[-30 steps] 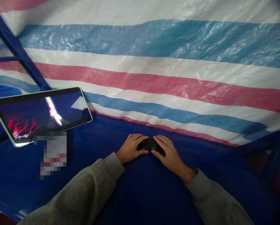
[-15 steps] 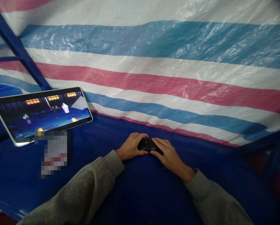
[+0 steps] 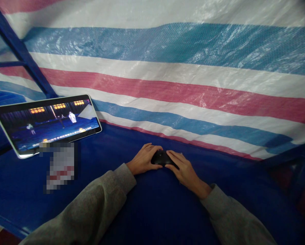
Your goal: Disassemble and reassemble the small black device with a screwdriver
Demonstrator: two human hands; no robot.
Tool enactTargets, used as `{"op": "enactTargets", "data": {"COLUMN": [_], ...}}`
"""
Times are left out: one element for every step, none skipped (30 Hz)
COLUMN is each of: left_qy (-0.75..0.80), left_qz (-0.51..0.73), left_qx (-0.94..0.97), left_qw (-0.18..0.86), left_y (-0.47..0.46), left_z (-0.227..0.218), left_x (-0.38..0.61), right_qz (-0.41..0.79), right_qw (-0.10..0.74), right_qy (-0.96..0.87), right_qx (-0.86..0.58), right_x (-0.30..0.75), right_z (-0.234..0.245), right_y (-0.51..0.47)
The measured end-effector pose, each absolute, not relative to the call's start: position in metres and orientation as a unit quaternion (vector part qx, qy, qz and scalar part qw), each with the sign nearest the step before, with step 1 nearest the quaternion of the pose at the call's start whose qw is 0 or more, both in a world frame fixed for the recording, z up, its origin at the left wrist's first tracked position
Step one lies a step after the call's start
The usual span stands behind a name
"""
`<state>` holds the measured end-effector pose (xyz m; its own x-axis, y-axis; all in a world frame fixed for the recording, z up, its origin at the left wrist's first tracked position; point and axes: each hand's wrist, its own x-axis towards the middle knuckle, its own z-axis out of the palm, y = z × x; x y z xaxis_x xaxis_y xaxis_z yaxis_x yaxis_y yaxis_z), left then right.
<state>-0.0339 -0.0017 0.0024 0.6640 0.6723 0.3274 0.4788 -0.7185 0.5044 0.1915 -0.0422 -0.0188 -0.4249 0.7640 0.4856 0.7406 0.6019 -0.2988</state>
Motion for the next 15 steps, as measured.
{"op": "enactTargets", "data": {"left_qy": [0.324, 0.327, 0.333, 0.339, 0.344, 0.347, 0.348, 0.347, 0.345, 0.344, 0.343, 0.343, 0.342, 0.341, 0.339], "left_qz": [0.253, 0.254, 0.254, 0.254, 0.254, 0.254, 0.254, 0.255, 0.255, 0.254, 0.253, 0.252, 0.251, 0.251, 0.252], "left_qx": [0.891, 0.889, 0.885, 0.881, 0.877, 0.874, 0.873, 0.873, 0.874, 0.875, 0.876, 0.877, 0.877, 0.879, 0.880], "left_qw": [0.193, 0.197, 0.203, 0.211, 0.218, 0.224, 0.227, 0.229, 0.228, 0.227, 0.226, 0.225, 0.223, 0.220, 0.217], "left_y": [-0.0015, -0.0014, -0.0014, -0.0014, -0.0016, -0.0019, -0.0023, -0.0027, -0.0032, -0.0036, -0.0040, -0.0043, -0.0045, -0.0045, -0.0043], "left_z": [0.0021, 0.0019, 0.0020, 0.0023, 0.0029, 0.0037, 0.0046, 0.0056, 0.0065, 0.0074, 0.0080, 0.0083, 0.0084, 0.0082, 0.0077], "left_x": [-0.0341, -0.0343, -0.0345, -0.0347, -0.0347, -0.0347, -0.0346, -0.0344, -0.0341, -0.0339, -0.0336, -0.0334, -0.0333, -0.0332, -0.0331], "right_qz": [0.018, 0.016, 0.016, 0.016, 0.017, 0.018, 0.019, 0.022, 0.025, 0.028, 0.031, 0.034, 0.036, 0.038, 0.040], "right_qw": [0.298, 0.298, 0.299, 0.300, 0.301, 0.303, 0.305, 0.308, 0.311, 0.314, 0.316, 0.319, 0.322, 0.325, 0.327], "right_qy": [-0.844, -0.844, -0.844, -0.843, -0.843, -0.843, -0.843, -0.843, -0.843, -0.843, -0.842, -0.842, -0.842, -0.842, -0.842], "right_qx": [-0.446, -0.446, -0.445, -0.445, -0.445, -0.444, -0.443, -0.441, -0.439, -0.437, -0.435, -0.433, -0.431, -0.429, -0.426], "right_x": [0.1915, 0.1915, 0.1914, 0.1913, 0.1912, 0.1910, 0.1908, 0.1907, 0.1906, 0.1905, 0.1904, 0.1904, 0.1903, 0.1903, 0.1902], "right_z": [-0.0193, -0.0197, -0.0199, -0.0199, -0.0197, -0.0195, -0.0192, -0.0190, -0.0188, -0.0188, -0.0189, -0.0191, -0.0193, -0.0195, -0.0197], "right_y": [-0.0423, -0.0423, -0.0422, -0.0422, -0.0422, -0.0422, -0.0424, -0.0426, -0.0428, -0.0430, -0.0431, -0.0433, -0.0434, -0.0434, -0.0435]}}
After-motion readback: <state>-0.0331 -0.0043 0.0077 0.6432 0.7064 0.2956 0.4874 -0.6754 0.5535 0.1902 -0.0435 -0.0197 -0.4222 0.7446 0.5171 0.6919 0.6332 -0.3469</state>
